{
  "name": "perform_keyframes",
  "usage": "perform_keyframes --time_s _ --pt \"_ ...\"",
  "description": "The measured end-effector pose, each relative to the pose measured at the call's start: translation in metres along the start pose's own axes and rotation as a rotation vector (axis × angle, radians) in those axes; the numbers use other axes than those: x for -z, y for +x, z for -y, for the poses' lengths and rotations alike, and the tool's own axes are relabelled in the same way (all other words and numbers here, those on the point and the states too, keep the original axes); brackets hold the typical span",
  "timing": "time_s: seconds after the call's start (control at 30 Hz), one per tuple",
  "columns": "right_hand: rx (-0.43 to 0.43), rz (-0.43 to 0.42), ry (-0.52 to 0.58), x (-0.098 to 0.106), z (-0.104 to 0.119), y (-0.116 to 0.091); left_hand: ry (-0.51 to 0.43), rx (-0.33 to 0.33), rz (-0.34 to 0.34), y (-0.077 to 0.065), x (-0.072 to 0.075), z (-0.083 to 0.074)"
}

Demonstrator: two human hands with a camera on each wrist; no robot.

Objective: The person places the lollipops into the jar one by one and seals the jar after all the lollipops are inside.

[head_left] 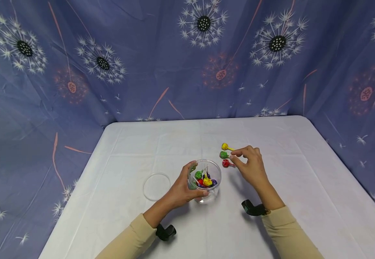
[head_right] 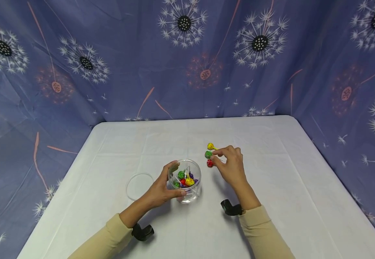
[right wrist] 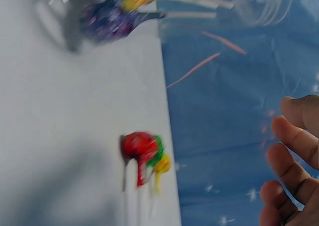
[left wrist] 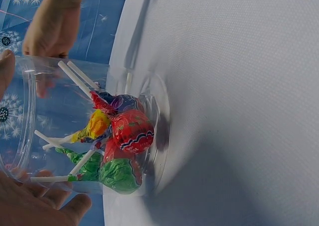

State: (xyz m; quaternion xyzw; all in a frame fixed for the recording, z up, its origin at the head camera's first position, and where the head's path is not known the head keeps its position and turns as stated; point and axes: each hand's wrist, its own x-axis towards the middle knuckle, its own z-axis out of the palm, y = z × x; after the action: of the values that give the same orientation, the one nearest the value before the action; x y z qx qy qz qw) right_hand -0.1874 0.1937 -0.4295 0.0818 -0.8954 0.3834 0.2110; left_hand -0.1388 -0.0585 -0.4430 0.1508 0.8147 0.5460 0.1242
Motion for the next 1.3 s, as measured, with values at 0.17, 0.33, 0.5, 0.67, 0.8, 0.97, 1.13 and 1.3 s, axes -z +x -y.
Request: perform_keyframes --time_s 0.17,0.33,0.5,0.67,0.8,0.97,1.13,1.3 --pt "-0.064 0.049 -0.019 -0.005 -0.018 0.001 -0.003 -0.009 0.003 0.0 0.001 0.002" --pt "-0.132 0.125 -0.05 -0.01 -0.032 0.003 -0.002 -0.004 0.007 0.001 0.0 0.003" --pt "-0.188 0.192 -0.085 -0.016 -0.045 0.004 0.007 -0.004 0.004 0.0 0.0 0.002" --pt "-0.208 0.228 -0.111 -0.022 -0.055 0.003 0.002 -0.003 0.006 0.001 0.0 0.002" --pt "-0.216 0.245 -0.119 -0.026 -0.06 0.003 -0.003 -0.003 0.007 0.001 0.0 0.002" --pt "-0.229 0.264 -0.143 -0.029 -0.063 0.002 0.001 -0.008 0.005 0.001 0.0 0.001" --pt "-0.227 0.265 -0.143 -0.031 -0.068 0.001 0.008 -0.007 0.0 0.0 0.0 0.001" --pt "-0.227 0.271 -0.144 -0.031 -0.071 -0.001 0.011 -0.004 -0.003 0.0 0.0 0.001"
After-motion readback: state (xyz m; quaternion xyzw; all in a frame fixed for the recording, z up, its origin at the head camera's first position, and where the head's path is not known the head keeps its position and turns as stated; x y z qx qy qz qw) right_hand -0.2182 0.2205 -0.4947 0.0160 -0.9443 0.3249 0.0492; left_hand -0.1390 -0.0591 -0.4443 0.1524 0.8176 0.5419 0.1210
